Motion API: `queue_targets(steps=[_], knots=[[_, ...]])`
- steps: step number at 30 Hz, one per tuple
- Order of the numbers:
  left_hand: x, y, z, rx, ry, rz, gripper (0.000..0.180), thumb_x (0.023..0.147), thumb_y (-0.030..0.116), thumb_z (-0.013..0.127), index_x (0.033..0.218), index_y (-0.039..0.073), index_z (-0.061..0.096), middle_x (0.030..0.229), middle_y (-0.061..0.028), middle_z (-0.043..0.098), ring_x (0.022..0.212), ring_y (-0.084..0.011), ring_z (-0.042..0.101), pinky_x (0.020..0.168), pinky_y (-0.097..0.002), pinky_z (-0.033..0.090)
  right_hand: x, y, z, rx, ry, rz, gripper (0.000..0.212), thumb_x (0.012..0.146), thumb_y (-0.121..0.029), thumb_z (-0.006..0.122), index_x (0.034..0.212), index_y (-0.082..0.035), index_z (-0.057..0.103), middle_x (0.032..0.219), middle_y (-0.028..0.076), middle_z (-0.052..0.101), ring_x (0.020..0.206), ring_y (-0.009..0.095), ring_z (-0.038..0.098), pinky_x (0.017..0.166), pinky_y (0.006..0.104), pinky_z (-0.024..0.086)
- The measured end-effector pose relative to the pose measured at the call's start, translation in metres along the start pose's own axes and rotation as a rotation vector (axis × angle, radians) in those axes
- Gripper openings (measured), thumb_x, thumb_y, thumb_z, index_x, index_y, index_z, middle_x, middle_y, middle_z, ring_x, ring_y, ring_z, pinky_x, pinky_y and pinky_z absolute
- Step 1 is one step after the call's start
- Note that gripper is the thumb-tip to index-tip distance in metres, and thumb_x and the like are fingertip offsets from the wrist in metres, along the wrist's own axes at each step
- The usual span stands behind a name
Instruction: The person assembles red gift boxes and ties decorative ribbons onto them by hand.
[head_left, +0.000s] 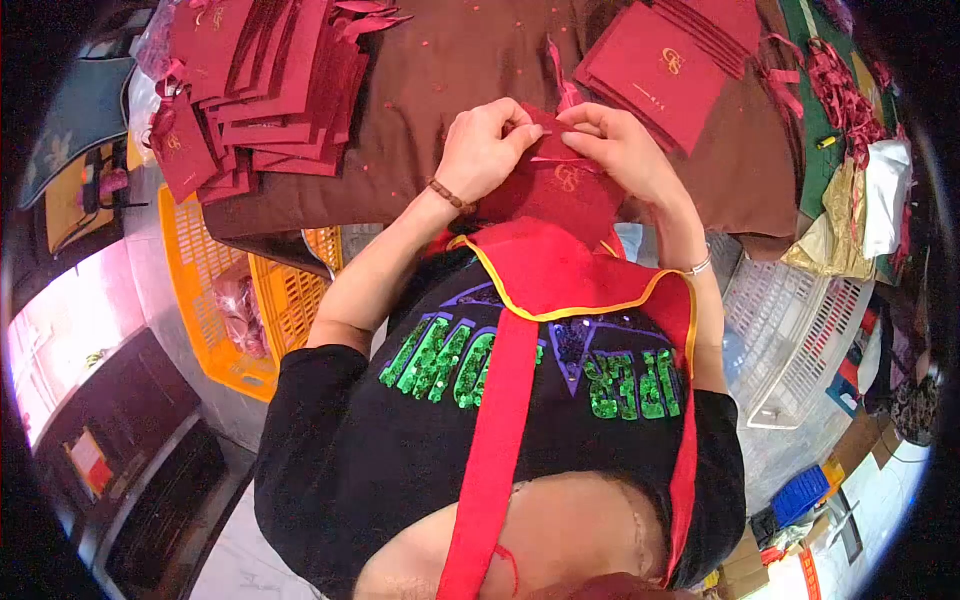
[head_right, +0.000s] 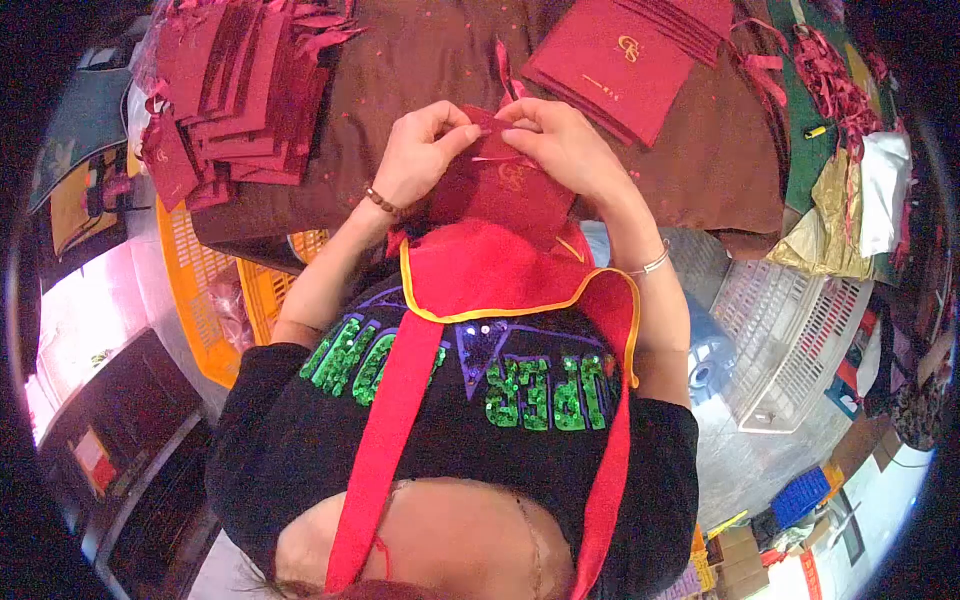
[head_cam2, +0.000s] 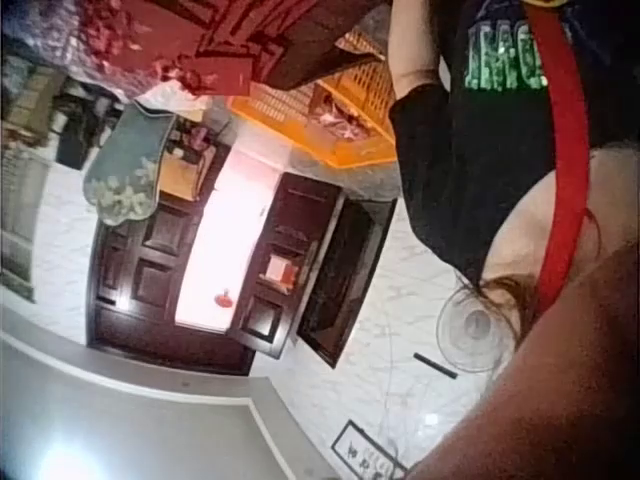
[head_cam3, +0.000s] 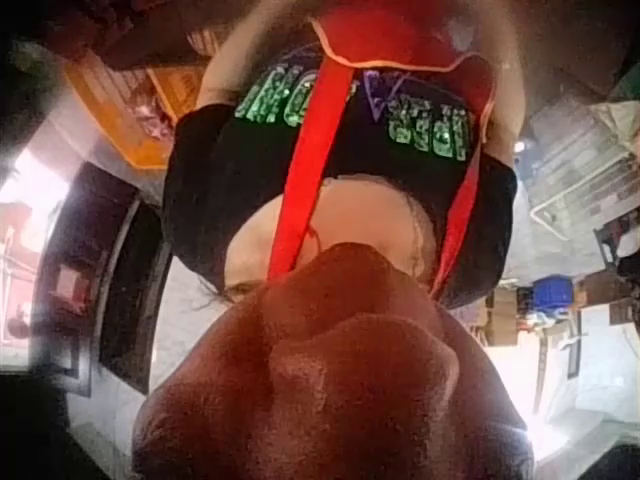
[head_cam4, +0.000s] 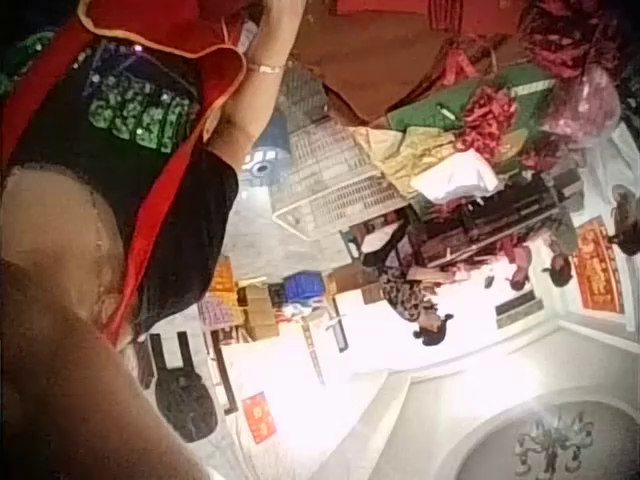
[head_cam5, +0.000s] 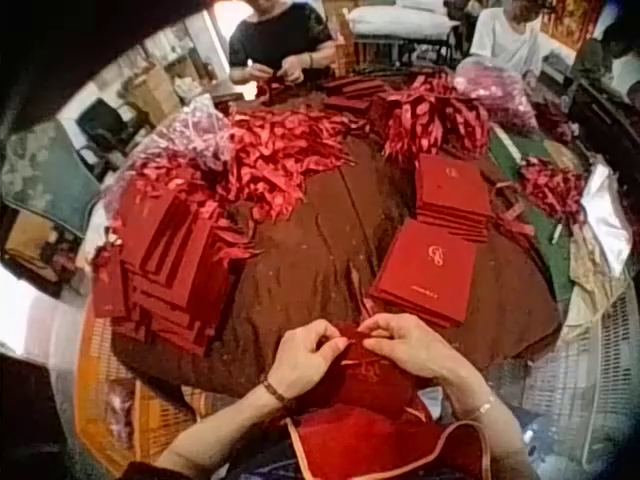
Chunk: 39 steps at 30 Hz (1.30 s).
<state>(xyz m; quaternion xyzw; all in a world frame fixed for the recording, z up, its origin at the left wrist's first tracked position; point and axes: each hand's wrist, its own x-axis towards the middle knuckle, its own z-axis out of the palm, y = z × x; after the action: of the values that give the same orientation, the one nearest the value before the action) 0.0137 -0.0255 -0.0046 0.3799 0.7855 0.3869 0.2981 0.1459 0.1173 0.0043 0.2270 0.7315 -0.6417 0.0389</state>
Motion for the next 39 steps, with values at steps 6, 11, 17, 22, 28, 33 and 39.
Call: queue_targets(steps=[6, 11, 17, 22, 28, 33, 39], knots=[[-0.007, 0.012, 0.014, 0.065, 0.255, 0.284, 0.013, 0.079, 0.017, 0.059, 0.079, 0.004, 0.055, 0.068, -0.0147, 0.06, 0.063, -0.0332, 0.059, 0.057, -0.0413, 0.046, 0.0, 0.002, 0.001, 0.032, -0.007, -0.027, 0.028, 0.085, -0.008, 0.053, 0.111, 0.004, 0.054, 0.092, 0.002, 0.06, 0.082, 0.006, 0.053, 0.072, 0.0201, 0.044], [-0.007, 0.008, 0.017, 0.113, 0.244, 0.335, 0.012, 0.079, 0.014, 0.058, 0.077, 0.004, 0.052, 0.068, -0.0146, 0.058, 0.064, -0.0329, 0.058, 0.056, -0.0408, 0.046, 0.003, 0.003, 0.0, -0.023, -0.009, -0.021, 0.029, 0.084, -0.007, 0.053, 0.111, 0.004, 0.055, 0.096, 0.005, 0.061, 0.086, 0.008, 0.055, 0.076, 0.0206, 0.044], [-0.01, 0.006, 0.023, 0.351, 0.358, 0.621, 0.009, 0.075, 0.004, 0.06, 0.076, 0.004, 0.051, 0.069, -0.0128, 0.054, 0.065, -0.0308, 0.056, 0.058, -0.0392, 0.046, 0.001, 0.002, -0.002, 0.001, 0.002, 0.001, 0.027, 0.083, -0.007, 0.055, 0.108, 0.005, 0.057, 0.095, 0.005, 0.062, 0.086, 0.008, 0.056, 0.076, 0.0213, 0.045], [-0.009, 0.009, 0.026, 0.414, 0.357, 0.656, 0.008, 0.075, 0.005, 0.058, 0.074, 0.004, 0.05, 0.067, -0.0123, 0.052, 0.062, -0.0299, 0.055, 0.056, -0.039, 0.045, 0.0, 0.003, 0.006, -0.019, 0.078, -0.034, 0.03, 0.08, -0.014, 0.058, 0.104, 0.004, 0.059, 0.093, 0.014, 0.066, 0.085, 0.018, 0.062, 0.078, 0.0295, 0.047], [-0.005, 0.017, 0.006, 0.564, 0.294, 0.66, 0.007, 0.071, 0.013, 0.055, 0.075, 0.008, 0.052, 0.067, -0.0076, 0.052, 0.067, -0.0258, 0.053, 0.061, -0.0377, 0.041, -0.003, 0.002, 0.008, -0.17, 0.164, -0.148, 0.025, 0.08, -0.013, 0.058, 0.101, 0.0, 0.061, 0.091, 0.017, 0.065, 0.086, 0.027, 0.063, 0.075, 0.0339, 0.048], [0.03, 0.01, -0.025, 0.314, -0.102, 0.429, 0.022, 0.083, 0.026, 0.05, 0.085, 0.011, 0.065, 0.088, -0.0078, 0.062, 0.087, -0.0286, 0.056, 0.073, -0.0415, 0.042, -0.011, -0.018, 0.013, -0.3, 0.16, -0.184, 0.019, 0.081, -0.008, 0.06, 0.098, 0.0, 0.059, 0.087, 0.012, 0.065, 0.081, 0.017, 0.062, 0.073, 0.0274, 0.047], [0.065, 0.023, -0.042, 0.36, -0.651, 0.337, 0.029, 0.079, 0.03, 0.053, 0.089, 0.006, 0.066, 0.09, -0.0129, 0.061, 0.089, -0.0283, 0.058, 0.079, -0.0371, 0.044, -0.022, -0.019, 0.025, -0.426, 0.289, -0.356, 0.018, 0.078, -0.009, 0.064, 0.093, -0.001, 0.059, 0.083, 0.014, 0.063, 0.077, 0.026, 0.063, 0.067, 0.0324, 0.048]])
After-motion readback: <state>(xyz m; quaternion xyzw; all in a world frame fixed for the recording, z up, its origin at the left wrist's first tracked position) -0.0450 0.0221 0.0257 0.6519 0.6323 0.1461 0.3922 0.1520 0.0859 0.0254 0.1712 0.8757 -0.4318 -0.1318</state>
